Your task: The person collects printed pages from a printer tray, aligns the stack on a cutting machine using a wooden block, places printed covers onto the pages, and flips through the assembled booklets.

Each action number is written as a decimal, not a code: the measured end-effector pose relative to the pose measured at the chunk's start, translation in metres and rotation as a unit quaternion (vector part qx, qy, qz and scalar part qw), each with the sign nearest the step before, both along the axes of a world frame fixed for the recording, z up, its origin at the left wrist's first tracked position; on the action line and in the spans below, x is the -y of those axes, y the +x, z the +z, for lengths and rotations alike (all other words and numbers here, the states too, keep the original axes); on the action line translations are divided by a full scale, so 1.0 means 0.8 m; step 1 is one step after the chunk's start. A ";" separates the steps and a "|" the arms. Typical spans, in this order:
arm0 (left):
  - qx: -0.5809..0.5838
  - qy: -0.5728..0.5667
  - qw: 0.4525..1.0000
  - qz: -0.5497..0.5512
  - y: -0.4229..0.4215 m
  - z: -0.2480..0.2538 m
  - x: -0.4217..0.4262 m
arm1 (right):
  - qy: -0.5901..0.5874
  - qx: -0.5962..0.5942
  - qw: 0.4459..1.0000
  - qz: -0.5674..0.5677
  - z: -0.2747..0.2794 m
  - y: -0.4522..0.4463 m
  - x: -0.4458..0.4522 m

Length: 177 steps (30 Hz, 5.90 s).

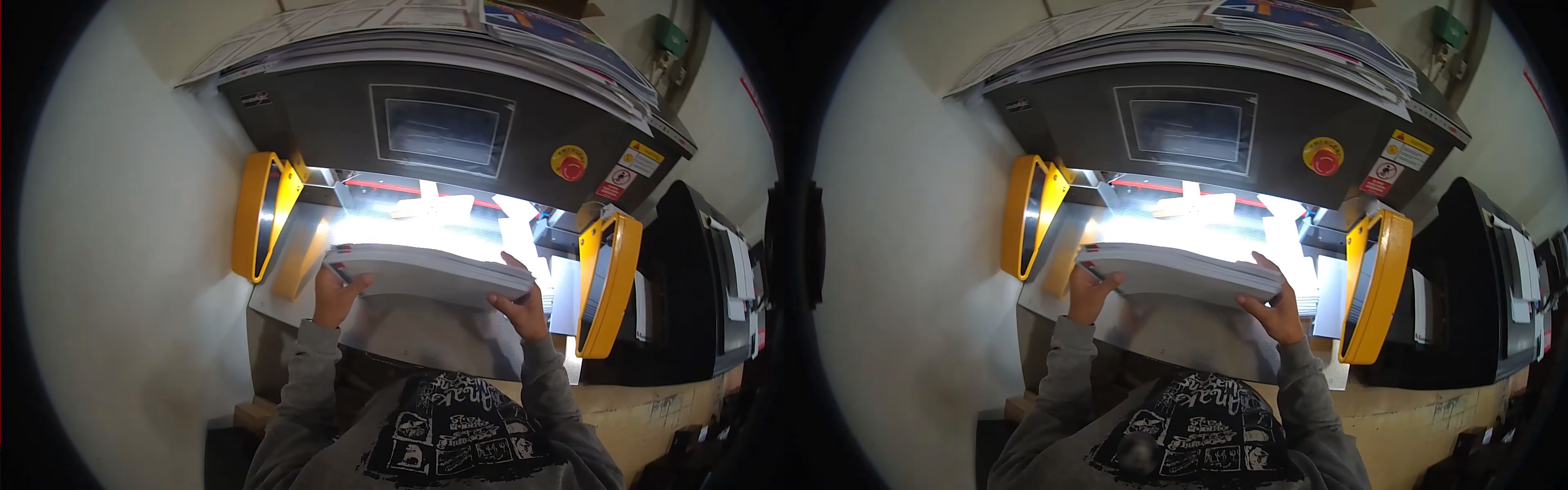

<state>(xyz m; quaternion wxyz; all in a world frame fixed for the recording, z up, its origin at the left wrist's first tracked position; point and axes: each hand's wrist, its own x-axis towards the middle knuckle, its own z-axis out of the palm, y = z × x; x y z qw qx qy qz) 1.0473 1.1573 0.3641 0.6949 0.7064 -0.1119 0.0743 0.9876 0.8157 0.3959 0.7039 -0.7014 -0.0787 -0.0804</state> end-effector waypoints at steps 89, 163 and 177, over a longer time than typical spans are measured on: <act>0.088 -0.008 0.996 -0.011 -0.021 0.090 0.085 | -0.028 -0.043 0.997 0.060 0.070 0.033 -0.005; 0.001 0.108 0.991 0.079 -0.040 -0.020 0.016 | -0.126 -0.025 0.991 0.029 -0.078 -0.001 0.025; -0.176 -0.436 0.882 -0.026 -0.087 -0.047 -0.001 | 0.315 -0.332 0.887 0.066 -0.129 0.031 -0.089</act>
